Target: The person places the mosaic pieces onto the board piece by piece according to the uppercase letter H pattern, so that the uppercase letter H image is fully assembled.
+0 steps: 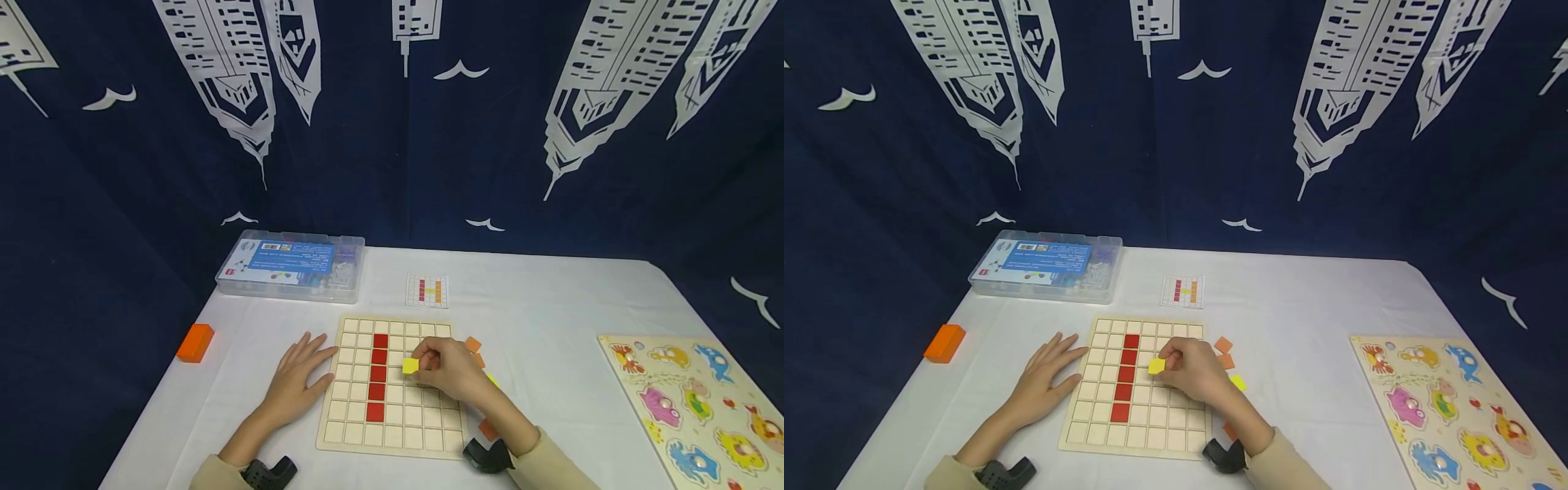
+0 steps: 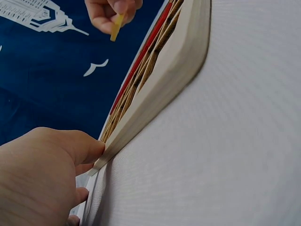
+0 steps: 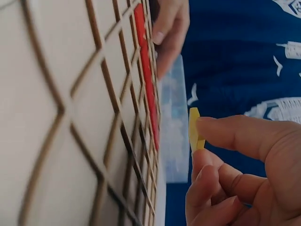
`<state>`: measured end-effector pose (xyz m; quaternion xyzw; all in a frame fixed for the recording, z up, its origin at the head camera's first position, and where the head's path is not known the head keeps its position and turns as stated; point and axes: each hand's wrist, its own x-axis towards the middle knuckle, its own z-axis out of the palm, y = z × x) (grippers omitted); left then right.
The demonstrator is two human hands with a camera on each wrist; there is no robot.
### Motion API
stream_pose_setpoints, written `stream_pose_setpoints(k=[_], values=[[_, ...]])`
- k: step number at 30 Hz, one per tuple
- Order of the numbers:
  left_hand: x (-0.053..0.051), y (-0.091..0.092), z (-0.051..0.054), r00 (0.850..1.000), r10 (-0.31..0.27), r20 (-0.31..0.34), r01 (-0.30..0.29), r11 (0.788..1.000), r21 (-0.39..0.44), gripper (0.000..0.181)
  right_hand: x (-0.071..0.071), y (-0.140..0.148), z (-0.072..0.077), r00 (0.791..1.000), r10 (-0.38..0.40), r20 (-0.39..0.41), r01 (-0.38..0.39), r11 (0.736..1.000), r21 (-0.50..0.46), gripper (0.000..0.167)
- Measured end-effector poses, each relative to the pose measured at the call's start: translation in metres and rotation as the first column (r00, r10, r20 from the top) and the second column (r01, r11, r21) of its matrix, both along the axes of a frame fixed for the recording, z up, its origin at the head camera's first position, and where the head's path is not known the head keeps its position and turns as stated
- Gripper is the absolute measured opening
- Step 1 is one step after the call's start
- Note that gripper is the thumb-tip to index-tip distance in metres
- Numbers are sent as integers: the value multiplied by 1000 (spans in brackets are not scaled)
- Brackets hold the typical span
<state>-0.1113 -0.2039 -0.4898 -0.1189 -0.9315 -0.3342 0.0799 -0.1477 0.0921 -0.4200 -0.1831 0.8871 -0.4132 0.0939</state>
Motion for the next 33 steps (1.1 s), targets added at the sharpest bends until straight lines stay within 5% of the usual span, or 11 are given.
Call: stream_pose_setpoints(k=[22, 33], values=[[0, 1, -2, 1000, 5, -13, -5, 1000, -5, 44, -7, -26, -19, 997, 77, -12, -75, 993, 91, 20], [0, 1, -1, 1000, 8, -1, -8, 1000, -14, 45, -4, -21, -9, 997, 76, 17, -76, 997, 32, 20]])
